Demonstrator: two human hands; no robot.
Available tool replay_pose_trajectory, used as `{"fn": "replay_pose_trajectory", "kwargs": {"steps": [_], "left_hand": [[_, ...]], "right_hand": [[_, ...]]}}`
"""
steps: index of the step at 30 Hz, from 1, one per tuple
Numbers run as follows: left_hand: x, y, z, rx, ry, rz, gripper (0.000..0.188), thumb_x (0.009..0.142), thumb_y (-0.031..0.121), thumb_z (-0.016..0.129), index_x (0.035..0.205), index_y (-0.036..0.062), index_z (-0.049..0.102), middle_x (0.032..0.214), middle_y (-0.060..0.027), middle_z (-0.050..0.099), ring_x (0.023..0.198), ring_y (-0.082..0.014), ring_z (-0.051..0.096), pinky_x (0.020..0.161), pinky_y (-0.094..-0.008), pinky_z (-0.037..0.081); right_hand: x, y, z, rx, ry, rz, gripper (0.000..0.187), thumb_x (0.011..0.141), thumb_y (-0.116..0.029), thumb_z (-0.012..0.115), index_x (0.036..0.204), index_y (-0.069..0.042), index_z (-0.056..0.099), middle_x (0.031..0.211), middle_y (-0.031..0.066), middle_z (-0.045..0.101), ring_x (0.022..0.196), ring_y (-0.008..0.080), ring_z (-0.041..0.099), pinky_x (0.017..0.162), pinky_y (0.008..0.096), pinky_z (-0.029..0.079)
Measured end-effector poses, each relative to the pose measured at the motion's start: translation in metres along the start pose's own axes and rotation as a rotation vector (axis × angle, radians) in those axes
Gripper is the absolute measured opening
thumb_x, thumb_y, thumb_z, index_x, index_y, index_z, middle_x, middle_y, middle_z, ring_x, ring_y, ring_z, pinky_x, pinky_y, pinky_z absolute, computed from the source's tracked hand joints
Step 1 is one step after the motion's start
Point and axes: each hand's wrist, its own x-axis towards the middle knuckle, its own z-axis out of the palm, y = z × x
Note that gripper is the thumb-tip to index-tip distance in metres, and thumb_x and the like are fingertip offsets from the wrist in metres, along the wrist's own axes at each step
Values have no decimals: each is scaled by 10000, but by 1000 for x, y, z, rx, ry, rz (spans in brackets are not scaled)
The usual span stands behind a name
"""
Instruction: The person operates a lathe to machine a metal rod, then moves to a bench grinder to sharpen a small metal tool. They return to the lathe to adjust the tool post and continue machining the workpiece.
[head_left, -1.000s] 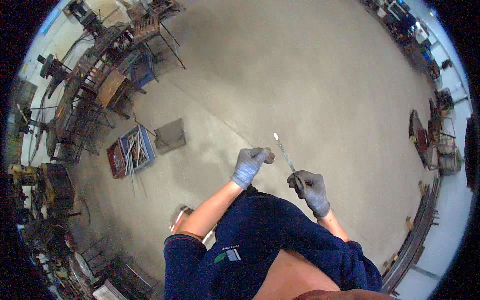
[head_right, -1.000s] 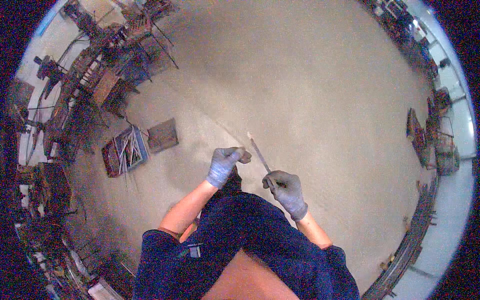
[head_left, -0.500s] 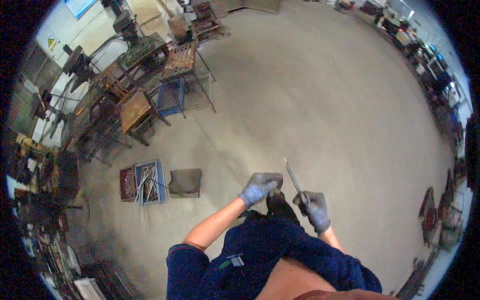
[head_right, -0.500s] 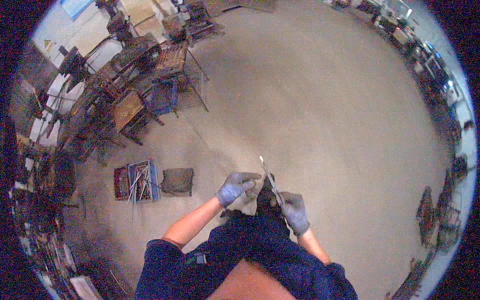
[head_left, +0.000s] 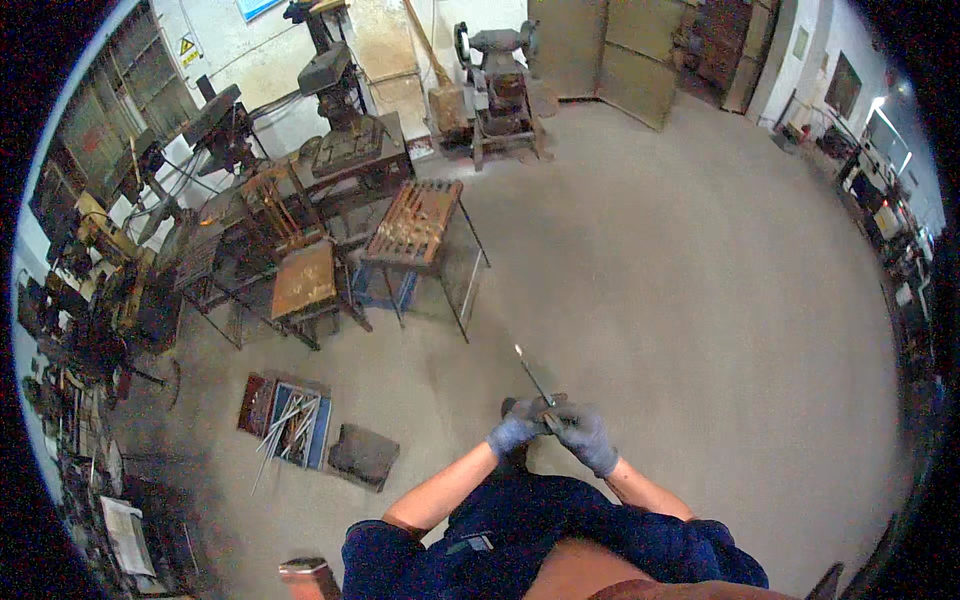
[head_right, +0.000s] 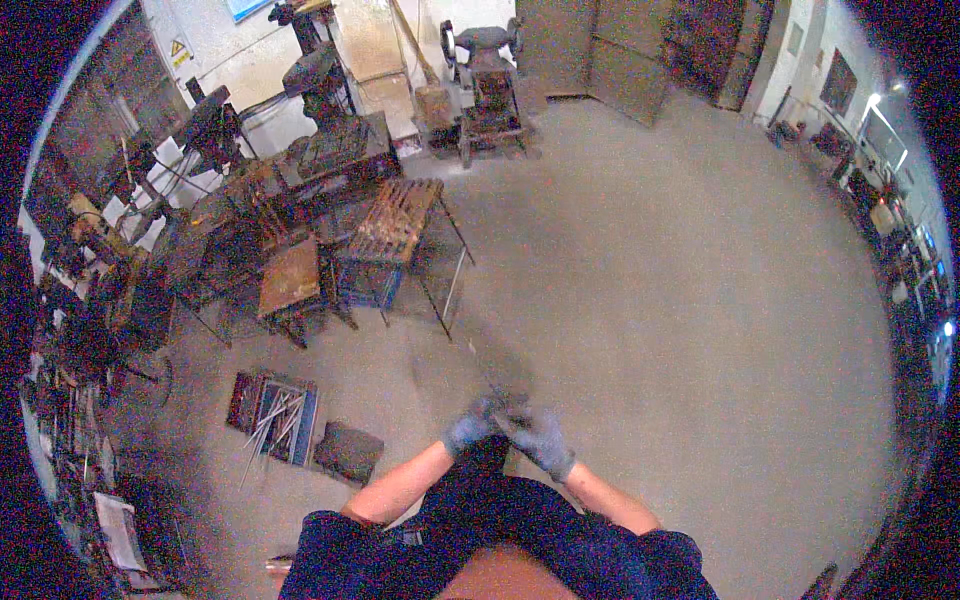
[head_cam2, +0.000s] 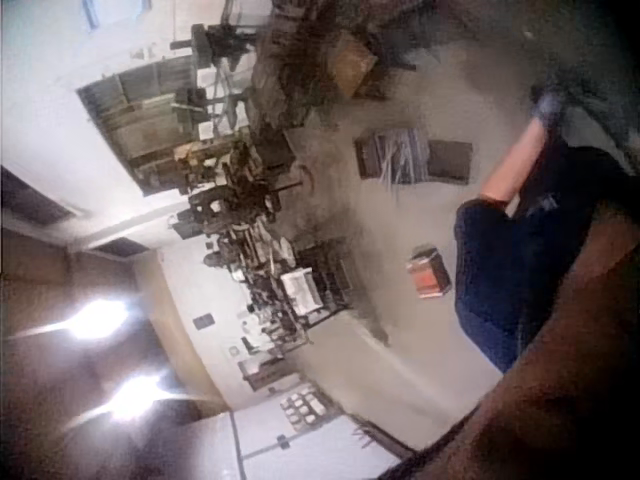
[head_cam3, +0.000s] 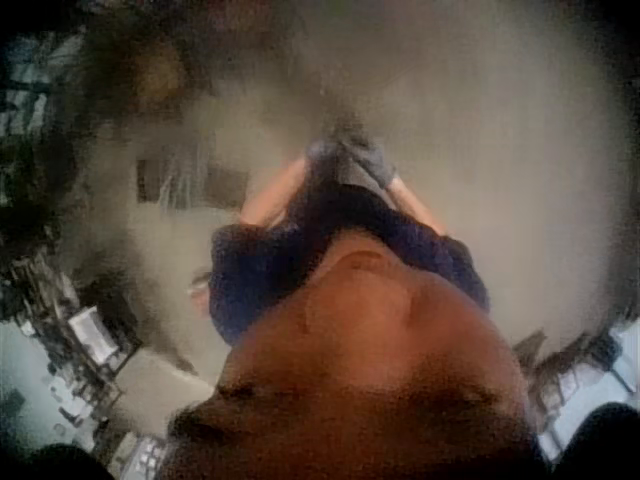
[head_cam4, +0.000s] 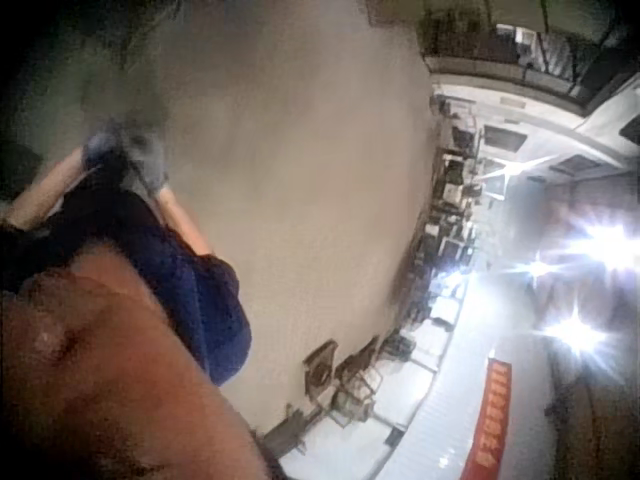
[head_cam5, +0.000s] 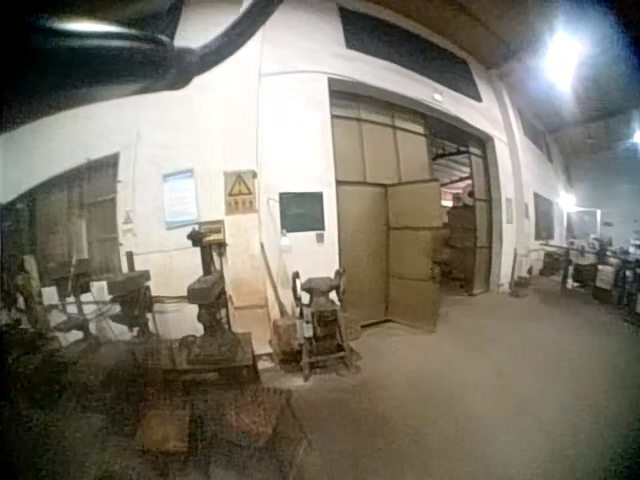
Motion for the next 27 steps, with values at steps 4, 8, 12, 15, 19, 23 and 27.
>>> {"fn": "replay_pose_trajectory", "kwargs": {"steps": [4, 8, 12, 15, 19, 23, 27], "left_hand": [[124, 102, -48, 264, -105, 67, 588, 767, 110, 668, 1300, 47, 428, 1255, -73, 517, 1095, -172, 499, 967, -326, 398], [204, 203, -83, 186, -143, -14, 526, 820, 191, 634, 1289, 55, 440, 1188, -94, 558, 1081, -186, 517, 921, -339, 420], [308, 234, -141, -91, -184, -24, 520, 820, 183, 635, 1283, 39, 447, 1123, -75, 586, 1007, -173, 536, 904, -315, 429], [405, 177, -234, 363, -55, 288, 417, 859, 246, 595, 1213, 37, 522, 1070, -78, 610, 969, -159, 551, 846, -317, 453], [481, 259, -298, 525, 428, 89, 313, 893, 288, 550, 1056, 32, 624, 949, -94, 651, 856, -166, 597, 778, -319, 474], [531, 284, -386, 48, 755, -27, 340, 905, 308, 522, 940, -8, 645, 817, -99, 668, 731, -193, 623, 747, -311, 479], [582, 285, -478, -145, 986, 180, 374, 884, 357, 524, 908, -3, 620, 830, -88, 653, 718, -185, 608, 650, -341, 490]], "right_hand": [[127, 17, -66, 364, -28, 126, 279, 846, -316, 617, 929, -57, 676, 645, -41, 528, 527, 53, 394, 462, 232, 322], [247, 4, -124, 360, 30, 143, 326, 852, -372, 603, 927, -60, 665, 622, -72, 480, 496, 29, 341, 433, 201, 258], [363, 63, -165, 385, 125, 259, 323, 863, -366, 579, 938, -59, 648, 566, -94, 391, 451, 17, 303, 407, 187, 221], [469, 79, -195, 303, 106, 253, 307, 877, -340, 558, 921, -50, 648, 541, -95, 387, 426, 20, 309, 390, 186, 226], [582, 144, -255, 366, 64, 377, 316, 883, -338, 552, 878, -40, 657, 513, -84, 394, 420, 21, 323, 384, 191, 230], [724, 127, -281, 218, -147, 314, 353, 881, -374, 557, 805, -44, 655, 495, -65, 408, 425, 27, 337, 385, 204, 239], [848, 80, -299, 116, -270, 174, 362, 875, -386, 567, 787, -48, 661, 519, -49, 434, 445, 38, 367, 399, 212, 275]]}}
